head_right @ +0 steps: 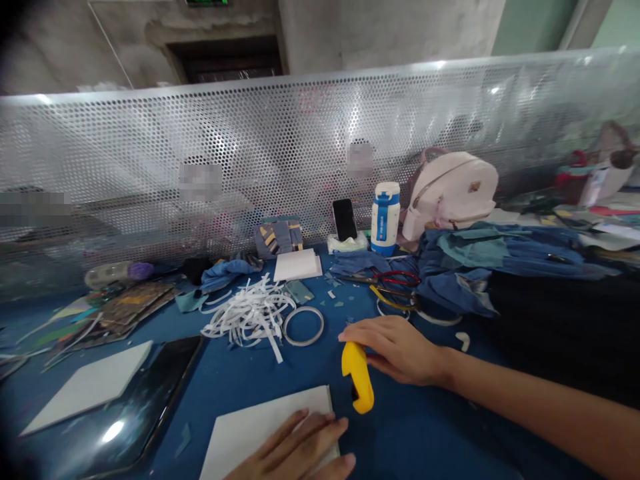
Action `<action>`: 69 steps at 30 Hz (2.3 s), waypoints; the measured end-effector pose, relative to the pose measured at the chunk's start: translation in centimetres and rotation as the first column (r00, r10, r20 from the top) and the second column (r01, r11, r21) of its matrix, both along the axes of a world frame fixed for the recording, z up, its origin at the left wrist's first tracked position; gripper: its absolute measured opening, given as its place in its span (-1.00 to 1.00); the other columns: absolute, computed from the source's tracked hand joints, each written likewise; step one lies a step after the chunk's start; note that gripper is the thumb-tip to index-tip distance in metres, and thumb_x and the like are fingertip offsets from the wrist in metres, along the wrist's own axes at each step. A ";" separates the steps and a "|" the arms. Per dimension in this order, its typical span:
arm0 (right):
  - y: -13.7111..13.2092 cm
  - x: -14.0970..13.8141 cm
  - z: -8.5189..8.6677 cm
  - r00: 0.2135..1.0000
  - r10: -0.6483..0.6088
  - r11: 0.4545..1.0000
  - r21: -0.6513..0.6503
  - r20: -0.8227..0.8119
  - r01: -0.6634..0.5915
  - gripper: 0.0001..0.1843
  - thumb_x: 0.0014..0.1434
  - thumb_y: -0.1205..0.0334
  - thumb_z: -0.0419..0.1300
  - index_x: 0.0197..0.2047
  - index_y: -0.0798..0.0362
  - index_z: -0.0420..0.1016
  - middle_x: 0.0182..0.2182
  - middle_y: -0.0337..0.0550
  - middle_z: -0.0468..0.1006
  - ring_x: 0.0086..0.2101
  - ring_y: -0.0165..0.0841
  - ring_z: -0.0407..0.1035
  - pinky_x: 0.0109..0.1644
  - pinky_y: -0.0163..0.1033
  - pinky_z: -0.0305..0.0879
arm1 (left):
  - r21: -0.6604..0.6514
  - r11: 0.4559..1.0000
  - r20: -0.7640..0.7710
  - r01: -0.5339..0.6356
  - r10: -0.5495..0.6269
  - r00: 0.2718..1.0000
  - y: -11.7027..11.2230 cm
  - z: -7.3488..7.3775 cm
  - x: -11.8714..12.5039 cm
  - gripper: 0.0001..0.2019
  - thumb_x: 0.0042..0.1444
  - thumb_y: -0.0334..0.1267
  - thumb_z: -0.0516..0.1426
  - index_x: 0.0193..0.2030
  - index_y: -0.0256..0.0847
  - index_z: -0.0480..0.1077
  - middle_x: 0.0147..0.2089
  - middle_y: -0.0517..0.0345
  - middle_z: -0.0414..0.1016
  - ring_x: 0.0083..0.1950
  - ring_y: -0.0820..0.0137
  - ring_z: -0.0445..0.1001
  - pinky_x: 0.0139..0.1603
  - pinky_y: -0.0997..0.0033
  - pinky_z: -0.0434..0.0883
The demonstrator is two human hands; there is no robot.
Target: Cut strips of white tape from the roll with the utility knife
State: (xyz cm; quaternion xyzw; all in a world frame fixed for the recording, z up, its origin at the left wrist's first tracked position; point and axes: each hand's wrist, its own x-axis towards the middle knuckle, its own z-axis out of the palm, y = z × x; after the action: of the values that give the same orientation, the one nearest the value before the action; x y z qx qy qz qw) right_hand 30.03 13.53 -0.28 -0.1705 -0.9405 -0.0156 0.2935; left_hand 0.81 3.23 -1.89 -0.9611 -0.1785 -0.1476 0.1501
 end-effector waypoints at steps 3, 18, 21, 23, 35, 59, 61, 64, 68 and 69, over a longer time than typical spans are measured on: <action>0.2 0.1 -0.4 0.999 0.005 1.000 -0.010 -0.044 -0.006 -0.62 0.47 0.11 -0.10 0.25 0.04 0.23 -0.02 0.04 0.60 0.00 -0.29 0.52 0.05 -0.23 0.41 | -0.129 0.991 -0.123 0.034 -0.050 0.991 0.9 2.2 -1.3 -0.59 0.45 -0.27 -0.02 0.39 -0.14 0.19 0.40 -0.02 0.27 0.38 0.21 0.30 0.35 0.16 0.29; 0.4 0.4 -1.1 0.982 0.079 0.987 -0.122 -0.172 -0.101 -0.55 0.24 0.23 0.16 0.17 0.06 0.19 -0.10 0.00 0.54 -0.05 -0.25 0.47 0.01 -0.23 0.37 | -0.646 0.761 -0.241 -0.064 -0.123 0.963 2.8 8.1 -4.6 -0.16 0.20 -0.58 0.04 0.52 -0.03 -0.24 0.52 0.12 -0.12 0.49 0.25 -0.08 0.40 -0.04 0.09; 0.4 0.3 -1.1 0.981 0.035 0.982 -0.174 -0.190 -0.068 -0.56 0.17 0.28 0.21 0.10 0.03 0.22 -0.16 -0.05 0.52 -0.14 -0.27 0.48 -0.09 -0.26 0.38 | -0.541 0.838 -0.276 -0.072 -0.095 0.956 2.7 7.2 -4.2 -0.18 0.20 -0.56 0.07 0.52 -0.11 -0.20 0.52 0.07 -0.12 0.50 0.27 -0.06 0.39 0.04 0.17; 0.4 0.2 -1.3 0.980 0.008 0.978 -0.201 -0.198 -0.049 -0.57 0.14 0.31 0.24 0.07 0.03 0.24 -0.19 -0.08 0.51 -0.20 -0.30 0.48 -0.14 -0.28 0.37 | -0.438 0.897 -0.293 -0.059 -0.080 0.953 2.7 6.3 -3.9 -0.22 0.21 -0.53 0.09 0.51 -0.14 -0.12 0.51 0.02 -0.06 0.49 0.25 -0.01 0.36 0.06 0.24; 0.5 0.3 -1.4 0.977 -0.034 0.952 -0.304 -0.209 -0.032 -0.65 0.22 0.34 0.19 0.05 -0.02 0.26 -0.16 -0.09 0.49 -0.22 -0.30 0.45 -0.12 -0.22 0.36 | 0.187 0.977 -0.100 0.099 -0.081 0.992 0.6 -0.1 -1.2 -0.48 0.42 -0.04 -0.01 0.45 -0.06 0.10 0.43 -0.01 0.21 0.36 0.15 0.31 0.24 0.18 0.40; -0.8 -1.6 -1.6 0.938 0.089 0.925 -0.321 -0.335 -0.203 -0.73 0.22 0.24 0.21 -0.04 -0.05 0.23 -0.21 -0.13 0.44 -0.23 -0.30 0.40 -0.17 -0.23 0.35 | -0.121 0.993 -0.100 -0.012 -0.001 0.995 0.9 0.1 1.3 -0.56 0.38 -0.36 0.04 0.37 -0.24 0.21 0.41 -0.17 0.22 0.40 0.01 0.24 0.28 0.01 0.38; -0.5 -1.6 -1.6 0.941 0.087 0.923 -0.328 -0.327 -0.200 -0.73 0.23 0.21 0.21 -0.04 -0.04 0.25 -0.21 -0.12 0.43 -0.22 -0.30 0.40 -0.17 -0.23 0.35 | -0.128 0.991 -0.120 -0.029 0.013 0.993 1.2 0.2 1.5 -0.56 0.36 -0.36 0.07 0.35 -0.26 0.22 0.40 -0.19 0.23 0.38 0.00 0.27 0.26 0.01 0.40; -0.4 -1.5 -1.5 0.928 0.062 0.898 -0.385 -0.368 -0.213 -0.76 0.23 0.24 0.21 -0.05 -0.03 0.27 -0.20 -0.12 0.41 -0.22 -0.32 0.38 -0.16 -0.24 0.34 | -0.123 0.992 -0.109 -0.038 0.025 0.994 1.5 0.1 1.4 -0.62 0.37 -0.38 0.06 0.30 -0.24 0.28 0.39 -0.15 0.25 0.38 0.05 0.28 0.27 0.05 0.40; -0.6 -1.2 -1.4 0.920 -0.006 0.815 -0.535 -0.391 -0.222 -0.78 0.24 0.26 0.20 -0.05 -0.01 0.32 -0.17 -0.11 0.40 -0.19 -0.30 0.36 -0.09 -0.20 0.33 | -0.132 0.991 -0.066 -0.018 0.010 0.998 1.7 0.0 1.3 -0.60 0.40 -0.42 -0.02 0.33 -0.21 0.25 0.38 -0.14 0.27 0.38 0.09 0.29 0.26 0.05 0.40; -0.6 -1.2 -1.3 0.920 -0.021 0.801 -0.557 -0.391 -0.219 -0.78 0.25 0.25 0.21 -0.05 -0.02 0.33 -0.17 -0.11 0.40 -0.18 -0.29 0.36 -0.08 -0.18 0.33 | -0.129 0.992 -0.060 -0.014 0.006 0.998 1.7 0.0 1.2 -0.59 0.41 -0.42 -0.03 0.35 -0.22 0.24 0.37 -0.14 0.29 0.37 0.08 0.30 0.25 0.04 0.41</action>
State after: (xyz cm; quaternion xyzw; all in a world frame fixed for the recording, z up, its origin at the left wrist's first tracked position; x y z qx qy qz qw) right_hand 28.86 12.90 -1.62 -0.2024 -0.8315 0.3261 0.4017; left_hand 2.06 4.95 -1.90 -0.9720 -0.1878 -0.1062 0.0935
